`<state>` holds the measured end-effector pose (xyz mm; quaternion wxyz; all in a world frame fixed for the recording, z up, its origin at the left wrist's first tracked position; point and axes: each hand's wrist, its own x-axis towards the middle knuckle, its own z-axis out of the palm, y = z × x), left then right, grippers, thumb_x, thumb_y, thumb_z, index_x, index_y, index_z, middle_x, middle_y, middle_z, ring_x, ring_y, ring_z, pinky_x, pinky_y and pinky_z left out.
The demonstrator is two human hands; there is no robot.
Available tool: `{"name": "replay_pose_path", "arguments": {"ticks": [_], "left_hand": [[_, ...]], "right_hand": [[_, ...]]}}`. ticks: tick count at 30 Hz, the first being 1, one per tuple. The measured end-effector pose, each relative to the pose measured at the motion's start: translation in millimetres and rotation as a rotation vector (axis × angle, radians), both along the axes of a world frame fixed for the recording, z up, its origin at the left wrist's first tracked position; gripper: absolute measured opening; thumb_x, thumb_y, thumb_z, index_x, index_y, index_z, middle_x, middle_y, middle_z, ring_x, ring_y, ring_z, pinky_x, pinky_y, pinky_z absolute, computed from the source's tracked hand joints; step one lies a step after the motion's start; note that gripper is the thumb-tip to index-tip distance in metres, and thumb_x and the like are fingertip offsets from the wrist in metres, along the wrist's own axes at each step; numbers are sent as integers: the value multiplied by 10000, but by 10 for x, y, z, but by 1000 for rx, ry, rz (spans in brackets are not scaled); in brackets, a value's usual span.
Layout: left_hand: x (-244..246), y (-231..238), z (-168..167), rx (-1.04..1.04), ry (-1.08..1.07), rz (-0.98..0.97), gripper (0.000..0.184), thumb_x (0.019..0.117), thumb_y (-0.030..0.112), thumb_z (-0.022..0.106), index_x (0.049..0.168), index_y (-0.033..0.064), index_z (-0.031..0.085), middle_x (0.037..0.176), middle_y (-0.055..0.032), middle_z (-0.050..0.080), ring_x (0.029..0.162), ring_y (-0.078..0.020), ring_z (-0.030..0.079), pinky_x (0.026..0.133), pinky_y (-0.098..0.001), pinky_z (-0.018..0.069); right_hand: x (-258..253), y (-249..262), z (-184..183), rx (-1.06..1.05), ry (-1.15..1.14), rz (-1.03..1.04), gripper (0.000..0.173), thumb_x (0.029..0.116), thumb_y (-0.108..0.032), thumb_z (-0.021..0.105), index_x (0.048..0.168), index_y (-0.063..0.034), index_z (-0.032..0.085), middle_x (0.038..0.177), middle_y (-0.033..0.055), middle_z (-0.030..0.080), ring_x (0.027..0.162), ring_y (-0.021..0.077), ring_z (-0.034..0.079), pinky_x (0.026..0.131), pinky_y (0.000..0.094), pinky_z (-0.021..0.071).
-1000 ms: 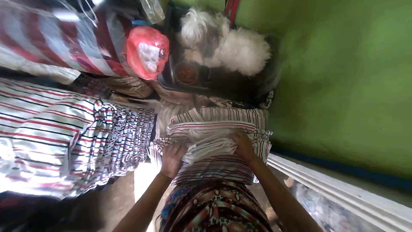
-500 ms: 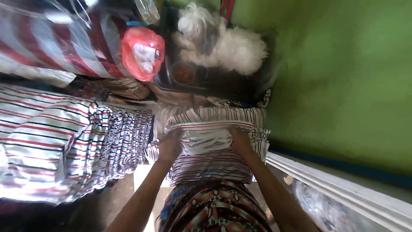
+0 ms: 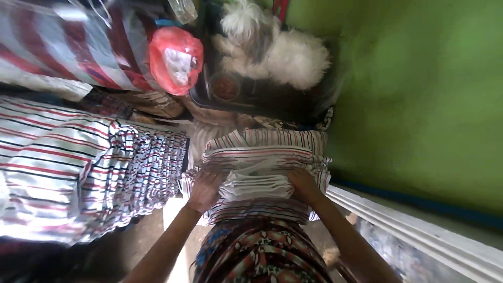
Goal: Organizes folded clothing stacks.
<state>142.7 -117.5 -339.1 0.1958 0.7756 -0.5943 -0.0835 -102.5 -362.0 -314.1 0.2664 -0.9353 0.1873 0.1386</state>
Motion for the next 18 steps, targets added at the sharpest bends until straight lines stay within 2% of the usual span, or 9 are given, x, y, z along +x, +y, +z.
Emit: {"name": "replay_pose_path", "arguments": {"ticks": [2, 4, 6, 10, 12, 14, 16, 18], "left_hand": [[41, -32, 58, 14, 28, -49, 401, 643, -5, 736, 1042, -41, 720, 1067, -224, 741, 1042, -446, 706, 983, -614, 500], [48, -77, 129, 61, 80, -60, 412, 644, -64, 754, 1054, -47, 714, 1057, -245, 729, 1008, -460, 706, 884, -591, 557], [40, -116, 172, 132, 118, -39, 417, 678, -120, 758, 1087, -53, 708, 1095, -274, 712, 1033, -487, 690, 883, -609, 550], [11, -139, 185, 155, 103, -8, 426, 674, -121, 765, 1088, -39, 706, 1124, -278, 704, 1054, -501, 679, 894, -640, 528], [-50, -85, 208, 132, 97, 13, 416, 680, -127, 759, 1084, -36, 719, 1120, -298, 697, 1043, -525, 672, 879, -655, 529], [-134, -3, 176, 41, 68, 19, 370, 674, -119, 731, 1027, -8, 738, 1034, -282, 711, 959, -511, 691, 815, -638, 549], [-216, 63, 120, -52, 10, 17, 286, 712, -65, 689, 976, 33, 740, 944, -237, 712, 880, -469, 699, 745, -590, 561], [-259, 101, 98, -77, -6, 29, 273, 731, -58, 674, 975, 43, 743, 919, -223, 708, 866, -461, 694, 735, -580, 555]], "right_hand": [[91, -88, 208, 96, 191, 11, 402, 907, 42, 639, 1303, 102, 608, 1311, 308, 626, 1269, 495, 569, 1082, 622, 412], [242, -156, 345, 147, 398, 6, 504, 914, 4, 658, 1397, 68, 533, 1277, 329, 619, 1224, 517, 577, 1044, 650, 425], [391, -197, 339, 172, 527, -9, 608, 932, -39, 668, 1489, 34, 436, 1274, 334, 615, 1219, 524, 576, 1034, 658, 426], [570, -246, 165, 154, 489, -152, 663, 956, -64, 644, 1553, -7, 361, 1364, 317, 575, 1309, 492, 527, 1112, 624, 382], [594, -260, 91, 155, 476, -174, 716, 964, -89, 647, 1593, -49, 307, 1376, 305, 576, 1304, 484, 538, 1107, 621, 389], [610, -260, 30, 162, 483, -193, 716, 948, -92, 658, 1585, -63, 331, 1369, 298, 582, 1292, 484, 545, 1093, 632, 397], [623, -257, -2, 175, 487, -201, 665, 935, -69, 664, 1546, -55, 401, 1359, 293, 591, 1283, 489, 549, 1084, 647, 396], [637, -245, -23, 171, 492, -201, 636, 929, -51, 661, 1524, -51, 436, 1351, 286, 601, 1275, 487, 556, 1072, 649, 405]]}}
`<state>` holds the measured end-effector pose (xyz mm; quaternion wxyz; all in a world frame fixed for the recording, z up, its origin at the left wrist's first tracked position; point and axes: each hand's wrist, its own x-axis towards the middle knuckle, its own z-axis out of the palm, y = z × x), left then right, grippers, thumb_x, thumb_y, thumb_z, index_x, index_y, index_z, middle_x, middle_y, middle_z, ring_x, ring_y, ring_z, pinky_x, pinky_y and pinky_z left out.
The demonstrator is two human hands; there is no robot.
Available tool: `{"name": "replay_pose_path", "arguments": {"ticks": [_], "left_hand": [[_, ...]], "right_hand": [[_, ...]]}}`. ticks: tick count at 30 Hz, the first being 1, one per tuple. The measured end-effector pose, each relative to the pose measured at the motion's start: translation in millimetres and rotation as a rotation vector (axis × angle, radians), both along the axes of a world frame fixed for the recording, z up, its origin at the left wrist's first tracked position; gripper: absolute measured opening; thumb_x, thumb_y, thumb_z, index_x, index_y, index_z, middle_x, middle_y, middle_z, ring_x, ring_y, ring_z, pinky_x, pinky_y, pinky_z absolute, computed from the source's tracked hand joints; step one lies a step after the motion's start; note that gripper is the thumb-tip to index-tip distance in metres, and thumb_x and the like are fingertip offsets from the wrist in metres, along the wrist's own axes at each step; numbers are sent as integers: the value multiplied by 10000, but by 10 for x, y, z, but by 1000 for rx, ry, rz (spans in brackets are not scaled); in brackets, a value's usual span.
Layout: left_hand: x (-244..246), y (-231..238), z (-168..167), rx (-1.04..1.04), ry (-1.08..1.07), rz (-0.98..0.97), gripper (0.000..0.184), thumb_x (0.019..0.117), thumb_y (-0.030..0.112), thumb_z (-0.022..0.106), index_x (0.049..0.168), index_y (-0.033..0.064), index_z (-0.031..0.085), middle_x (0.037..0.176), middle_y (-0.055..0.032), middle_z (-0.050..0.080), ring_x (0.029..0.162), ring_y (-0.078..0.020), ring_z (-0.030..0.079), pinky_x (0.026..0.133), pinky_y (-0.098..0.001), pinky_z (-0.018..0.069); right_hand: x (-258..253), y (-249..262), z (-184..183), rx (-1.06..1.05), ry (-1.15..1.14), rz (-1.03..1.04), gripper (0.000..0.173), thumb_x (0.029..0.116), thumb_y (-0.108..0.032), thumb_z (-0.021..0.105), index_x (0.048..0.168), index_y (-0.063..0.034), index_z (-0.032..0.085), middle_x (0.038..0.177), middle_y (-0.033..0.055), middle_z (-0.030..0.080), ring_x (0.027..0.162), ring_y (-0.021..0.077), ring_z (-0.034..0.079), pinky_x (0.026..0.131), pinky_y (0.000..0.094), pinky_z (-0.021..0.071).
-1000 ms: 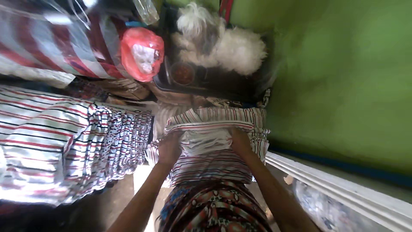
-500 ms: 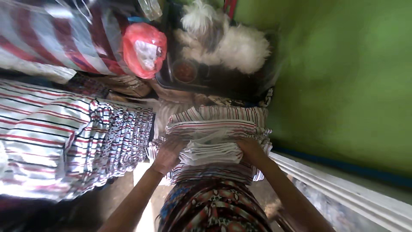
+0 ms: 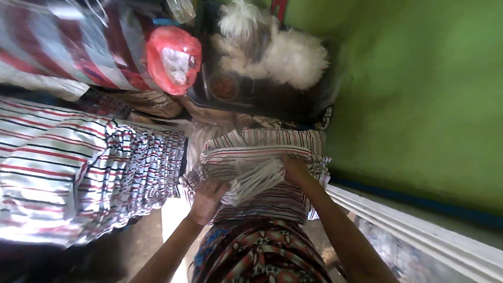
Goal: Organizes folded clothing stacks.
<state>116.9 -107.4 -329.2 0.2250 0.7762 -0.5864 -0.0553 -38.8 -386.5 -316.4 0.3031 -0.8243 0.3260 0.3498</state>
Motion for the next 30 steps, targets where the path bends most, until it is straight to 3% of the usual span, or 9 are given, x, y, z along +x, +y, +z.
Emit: {"name": "replay_pose_path", "arguments": {"ticks": [5, 9, 12, 14, 17, 20, 23, 27, 30], "left_hand": [[14, -11, -4, 74, 3, 64, 303, 692, -91, 695, 984, -16, 726, 970, -259, 713, 898, -488, 697, 759, -591, 560], [66, -83, 120, 282, 82, 209, 499, 704, -98, 752, 1193, -125, 651, 1199, -378, 639, 1107, -574, 632, 913, -654, 515], [196, -70, 66, 308, 135, 113, 478, 694, -40, 784, 1163, -82, 698, 1201, -342, 653, 1129, -551, 626, 941, -662, 499], [293, -75, 54, 266, 178, -3, 467, 676, 14, 800, 1128, -65, 712, 1160, -302, 686, 1115, -525, 643, 955, -654, 492], [431, -154, 236, 388, 327, -64, 390, 775, 53, 798, 1142, -50, 714, 1099, -276, 714, 1067, -504, 671, 945, -671, 492], [558, -350, 394, 679, 445, -96, 452, 885, 139, 739, 1319, 38, 658, 1194, -268, 690, 1119, -497, 647, 959, -693, 455], [568, -523, 203, 764, 376, -115, 557, 909, 109, 714, 1448, 151, 581, 1450, -238, 548, 1297, -467, 551, 1037, -657, 439], [475, -546, 11, 595, 283, 17, 534, 835, 1, 724, 1357, 64, 632, 1464, -287, 503, 1212, -499, 596, 931, -631, 519], [397, -571, 66, 702, 259, 160, 606, 867, 58, 716, 1441, 24, 523, 1469, -289, 493, 1218, -497, 590, 945, -626, 505]], "right_hand": [[-129, 60, -23, -51, -100, 26, 492, 920, -29, 659, 1399, 24, 562, 1343, 289, 603, 1289, 471, 549, 1082, 631, 404], [-544, 265, -144, -203, -569, 66, 313, 852, 82, 657, 1161, 113, 686, 1265, 324, 644, 1240, 522, 580, 1059, 642, 435], [-732, 333, -161, -235, -710, 114, 243, 842, 90, 673, 1081, 106, 711, 1167, 293, 700, 1163, 491, 647, 1008, 590, 509], [-741, 298, -10, -155, -622, 153, 291, 844, 62, 692, 1129, 117, 688, 1149, 301, 698, 1145, 493, 651, 992, 595, 511], [-514, 157, 393, 66, -175, 166, 521, 900, 0, 683, 1395, 75, 540, 1297, 333, 612, 1249, 518, 565, 1061, 645, 420], [-326, 39, 405, 140, 69, 206, 643, 920, -20, 676, 1513, -22, 428, 1303, 334, 602, 1226, 540, 565, 1017, 698, 413], [-264, -42, 86, 91, 19, 209, 639, 928, -43, 677, 1520, -22, 437, 1342, 320, 591, 1269, 520, 549, 1054, 686, 406], [-190, -56, -31, -1, -92, 113, 611, 939, -57, 666, 1509, -19, 450, 1369, 301, 580, 1304, 485, 534, 1098, 637, 397], [-185, -13, -57, -56, -27, 43, 632, 939, -117, 682, 1516, -33, 439, 1364, 286, 592, 1316, 468, 529, 1136, 634, 346]]}}
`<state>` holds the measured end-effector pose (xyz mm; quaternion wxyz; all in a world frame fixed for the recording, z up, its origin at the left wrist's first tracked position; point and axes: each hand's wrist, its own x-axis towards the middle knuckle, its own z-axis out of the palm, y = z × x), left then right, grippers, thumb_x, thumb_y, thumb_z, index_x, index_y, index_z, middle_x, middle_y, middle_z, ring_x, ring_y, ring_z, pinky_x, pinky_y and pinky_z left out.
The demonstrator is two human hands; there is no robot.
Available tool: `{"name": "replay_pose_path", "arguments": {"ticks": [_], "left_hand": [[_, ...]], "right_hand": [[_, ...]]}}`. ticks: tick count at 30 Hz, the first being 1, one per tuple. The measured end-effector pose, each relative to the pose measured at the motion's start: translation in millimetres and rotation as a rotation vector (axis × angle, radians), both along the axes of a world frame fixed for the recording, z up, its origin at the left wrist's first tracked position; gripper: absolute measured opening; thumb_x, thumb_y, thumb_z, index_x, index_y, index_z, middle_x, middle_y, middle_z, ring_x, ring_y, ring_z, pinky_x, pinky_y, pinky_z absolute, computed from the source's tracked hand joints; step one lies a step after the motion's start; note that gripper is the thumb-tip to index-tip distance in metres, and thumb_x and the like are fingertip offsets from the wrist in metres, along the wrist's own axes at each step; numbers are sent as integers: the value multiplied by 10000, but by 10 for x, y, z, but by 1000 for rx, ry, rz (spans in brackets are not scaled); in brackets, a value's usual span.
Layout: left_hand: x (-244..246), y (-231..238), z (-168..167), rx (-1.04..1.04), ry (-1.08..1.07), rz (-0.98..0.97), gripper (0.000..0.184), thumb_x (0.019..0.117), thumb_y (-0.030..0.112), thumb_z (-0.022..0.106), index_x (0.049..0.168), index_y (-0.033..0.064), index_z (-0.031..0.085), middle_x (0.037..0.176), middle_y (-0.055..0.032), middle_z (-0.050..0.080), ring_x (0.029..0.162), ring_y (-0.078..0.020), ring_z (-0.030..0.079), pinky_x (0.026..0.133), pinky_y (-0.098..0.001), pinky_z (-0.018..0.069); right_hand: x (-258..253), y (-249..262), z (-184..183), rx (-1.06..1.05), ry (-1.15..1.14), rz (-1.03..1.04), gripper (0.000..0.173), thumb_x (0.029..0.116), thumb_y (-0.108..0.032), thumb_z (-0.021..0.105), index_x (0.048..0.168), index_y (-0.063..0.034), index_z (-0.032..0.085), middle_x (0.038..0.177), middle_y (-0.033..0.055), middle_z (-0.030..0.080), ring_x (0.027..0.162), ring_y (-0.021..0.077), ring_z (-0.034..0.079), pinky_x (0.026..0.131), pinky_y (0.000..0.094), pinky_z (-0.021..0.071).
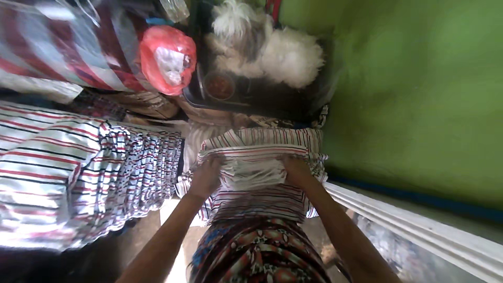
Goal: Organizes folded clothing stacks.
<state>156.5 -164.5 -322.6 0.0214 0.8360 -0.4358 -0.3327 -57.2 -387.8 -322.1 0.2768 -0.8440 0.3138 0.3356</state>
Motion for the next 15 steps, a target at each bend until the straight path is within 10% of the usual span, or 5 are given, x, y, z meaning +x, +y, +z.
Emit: {"name": "replay_pose_path", "arguments": {"ticks": [6, 13, 15], "left_hand": [[27, -127, 102, 259, 30, 42, 618, 924, 193, 693, 1474, 14, 475, 1423, -288, 530, 1278, -478, 552, 989, -642, 466], [153, 348, -98, -389, 44, -49, 468, 766, 295, 815, 1107, -16, 735, 1269, -256, 663, 1221, -472, 604, 1021, -648, 457], [165, 398, 6, -289, 208, 9, 472, 775, 246, 838, 1119, -51, 709, 1185, -268, 682, 1161, -456, 629, 1016, -644, 454]], "right_hand": [[94, 8, 3, -13, 129, 2, 543, 979, -239, 656, 1430, 30, 519, 1373, 282, 590, 1347, 447, 508, 1178, 615, 287], [-332, -9, -20, 16, -213, 92, 454, 916, -73, 686, 1343, 57, 604, 1412, 283, 565, 1397, 474, 441, 1173, 638, 269], [-428, -40, 73, 59, -230, 73, 452, 909, -77, 698, 1339, 38, 622, 1362, 281, 606, 1351, 485, 488, 1164, 639, 295]]}}
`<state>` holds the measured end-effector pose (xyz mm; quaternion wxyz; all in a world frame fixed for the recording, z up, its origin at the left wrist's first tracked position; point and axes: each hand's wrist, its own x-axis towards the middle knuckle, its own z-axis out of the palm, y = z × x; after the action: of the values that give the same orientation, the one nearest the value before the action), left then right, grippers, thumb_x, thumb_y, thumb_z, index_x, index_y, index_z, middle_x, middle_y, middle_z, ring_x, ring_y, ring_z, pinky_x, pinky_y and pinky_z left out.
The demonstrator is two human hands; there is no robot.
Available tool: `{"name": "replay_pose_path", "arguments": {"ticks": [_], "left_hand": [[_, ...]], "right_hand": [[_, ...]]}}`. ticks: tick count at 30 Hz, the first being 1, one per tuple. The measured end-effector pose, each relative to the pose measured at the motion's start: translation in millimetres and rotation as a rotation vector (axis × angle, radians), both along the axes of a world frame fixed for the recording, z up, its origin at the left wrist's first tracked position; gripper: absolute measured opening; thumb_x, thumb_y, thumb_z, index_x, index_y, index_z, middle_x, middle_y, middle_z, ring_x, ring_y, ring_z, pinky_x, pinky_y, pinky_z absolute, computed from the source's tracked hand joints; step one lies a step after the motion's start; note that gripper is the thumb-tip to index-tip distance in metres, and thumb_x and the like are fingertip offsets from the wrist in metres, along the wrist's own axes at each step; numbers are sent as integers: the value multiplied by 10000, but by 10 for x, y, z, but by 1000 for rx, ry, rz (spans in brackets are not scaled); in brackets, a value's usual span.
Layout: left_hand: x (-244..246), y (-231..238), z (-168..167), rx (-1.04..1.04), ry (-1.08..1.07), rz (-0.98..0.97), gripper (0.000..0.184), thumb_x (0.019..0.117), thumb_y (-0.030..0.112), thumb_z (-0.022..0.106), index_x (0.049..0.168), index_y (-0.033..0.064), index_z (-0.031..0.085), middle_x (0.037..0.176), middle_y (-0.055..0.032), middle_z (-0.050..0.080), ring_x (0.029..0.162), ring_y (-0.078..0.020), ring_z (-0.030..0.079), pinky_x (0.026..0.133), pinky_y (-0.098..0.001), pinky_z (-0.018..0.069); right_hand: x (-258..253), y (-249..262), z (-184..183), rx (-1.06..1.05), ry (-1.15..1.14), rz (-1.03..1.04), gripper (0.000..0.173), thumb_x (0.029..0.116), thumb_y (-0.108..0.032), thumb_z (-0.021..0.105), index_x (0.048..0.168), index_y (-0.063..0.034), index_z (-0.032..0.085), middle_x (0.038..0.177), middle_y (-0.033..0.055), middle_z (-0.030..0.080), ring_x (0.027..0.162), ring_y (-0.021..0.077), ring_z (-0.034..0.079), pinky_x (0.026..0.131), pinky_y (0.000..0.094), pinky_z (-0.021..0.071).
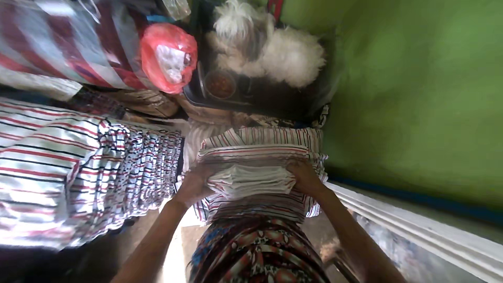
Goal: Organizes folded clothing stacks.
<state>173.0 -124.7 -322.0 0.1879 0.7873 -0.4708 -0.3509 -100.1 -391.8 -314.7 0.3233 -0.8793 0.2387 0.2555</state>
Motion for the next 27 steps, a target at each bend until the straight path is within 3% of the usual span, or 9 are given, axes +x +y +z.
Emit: {"name": "replay_pose_path", "arguments": {"ticks": [3, 8, 9, 11, 14, 18, 22, 25, 27], "left_hand": [[60, 21, 197, 153, 225, 50, 487, 792, 191, 836, 1188, -43, 673, 1119, -250, 692, 1069, -387, 666, 968, -604, 491], [211, -34, 466, 87, 398, 175, 458, 802, 103, 808, 1217, -16, 656, 1108, -147, 695, 996, -172, 669, 912, -398, 551], [249, -111, 431, 120, 379, 189, 466, 829, 88, 795, 1259, -10, 644, 1155, -160, 688, 1037, -193, 667, 942, -411, 544], [305, -292, 184, 249, 272, 173, 517, 894, 147, 782, 1365, 27, 607, 1280, -228, 650, 1189, -347, 628, 1044, -563, 467], [308, -472, -161, 348, 120, 145, 542, 912, 290, 761, 1395, 100, 608, 1331, -227, 634, 1252, -432, 586, 1041, -681, 410], [266, -464, -114, 298, 112, 229, 509, 923, 303, 757, 1376, 109, 631, 1315, -208, 651, 1239, -405, 603, 1046, -659, 418], [55, -459, -21, 294, -81, 276, 497, 956, 278, 696, 1400, 76, 601, 1314, -231, 647, 1229, -444, 603, 1031, -684, 415], [-225, -431, 108, 75, -284, 281, 565, 896, 201, 724, 1388, -25, 564, 1394, -324, 546, 1309, -530, 502, 1094, -679, 355], [-537, -537, 214, -145, -297, 206, 554, 838, 170, 710, 1341, -39, 607, 1406, -333, 535, 1303, -550, 496, 1071, -669, 390]], "right_hand": [[-17, -117, 283, 97, 143, -42, 539, 924, -137, 718, 1424, -4, 565, 1345, 283, 615, 1300, 482, 539, 1124, 659, 345], [168, -288, 710, 166, 259, -83, 538, 948, -184, 722, 1423, 7, 557, 1282, 322, 624, 1236, 505, 566, 1054, 672, 392], [236, -325, 650, 144, 278, -92, 538, 948, -216, 732, 1412, -1, 566, 1286, 309, 626, 1239, 494, 568, 1051, 666, 399], [339, -380, 322, 94, 283, -120, 599, 916, -292, 776, 1419, -37, 572, 1330, 269, 619, 1264, 461, 567, 1056, 661, 413], [422, -423, -175, 55, 290, -187, 662, 885, -339, 802, 1453, -94, 566, 1384, 247, 598, 1312, 448, 538, 1078, 662, 403], [376, -464, -117, 90, 241, -268, 619, 920, -330, 771, 1437, -54, 571, 1370, 253, 607, 1299, 439, 555, 1081, 645, 405], [314, -450, -22, 100, 234, -317, 575, 941, -366, 740, 1418, -78, 596, 1334, 243, 632, 1272, 429, 575, 1061, 640, 418], [246, -453, -69, 102, 192, -335, 574, 956, -410, 708, 1409, -72, 606, 1356, 234, 625, 1295, 428, 561, 1080, 646, 398], [199, -446, -74, 122, 134, -371, 563, 948, -411, 717, 1365, -43, 630, 1322, 241, 639, 1266, 431, 578, 1063, 650, 413]]}}
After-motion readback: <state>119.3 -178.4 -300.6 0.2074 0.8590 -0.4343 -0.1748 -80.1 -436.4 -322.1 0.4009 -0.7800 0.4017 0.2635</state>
